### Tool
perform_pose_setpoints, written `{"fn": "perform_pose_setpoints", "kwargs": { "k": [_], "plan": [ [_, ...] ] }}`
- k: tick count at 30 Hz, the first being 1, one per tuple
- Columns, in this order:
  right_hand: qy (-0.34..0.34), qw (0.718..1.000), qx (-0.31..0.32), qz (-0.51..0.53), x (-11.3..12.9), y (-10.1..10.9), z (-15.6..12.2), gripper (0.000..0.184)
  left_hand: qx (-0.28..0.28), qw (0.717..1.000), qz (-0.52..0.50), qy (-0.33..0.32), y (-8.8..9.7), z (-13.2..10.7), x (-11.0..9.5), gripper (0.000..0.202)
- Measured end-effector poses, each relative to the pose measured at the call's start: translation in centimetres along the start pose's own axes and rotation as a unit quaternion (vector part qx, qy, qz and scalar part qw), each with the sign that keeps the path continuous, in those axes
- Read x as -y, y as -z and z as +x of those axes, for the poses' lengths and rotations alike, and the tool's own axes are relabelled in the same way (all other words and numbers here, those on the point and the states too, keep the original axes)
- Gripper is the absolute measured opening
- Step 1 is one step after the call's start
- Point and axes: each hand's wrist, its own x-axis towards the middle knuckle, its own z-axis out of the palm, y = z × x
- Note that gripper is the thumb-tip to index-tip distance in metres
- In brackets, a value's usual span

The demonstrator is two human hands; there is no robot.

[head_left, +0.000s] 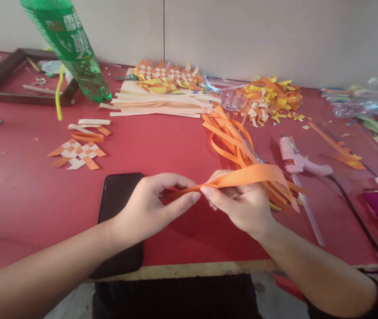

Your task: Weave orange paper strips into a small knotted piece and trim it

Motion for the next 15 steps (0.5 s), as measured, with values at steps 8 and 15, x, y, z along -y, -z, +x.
{"fn": "perform_pose_setpoints", "kwargs": {
  "k": [8,15],
  "plan": [
    [-0.016,0.999,0.006,0.042,-0.61,-0.32,-0.41,0.006,-0.02,1.0,0.022,0.006,0.05,0.18,0.14,0.014],
    [-0.03,0.997,0.007,0.065,-0.62,-0.26,-0.3,0.007,-0.016,0.999,0.034,-0.002,0.03,-0.03,0.01,0.015]
  ]
}}
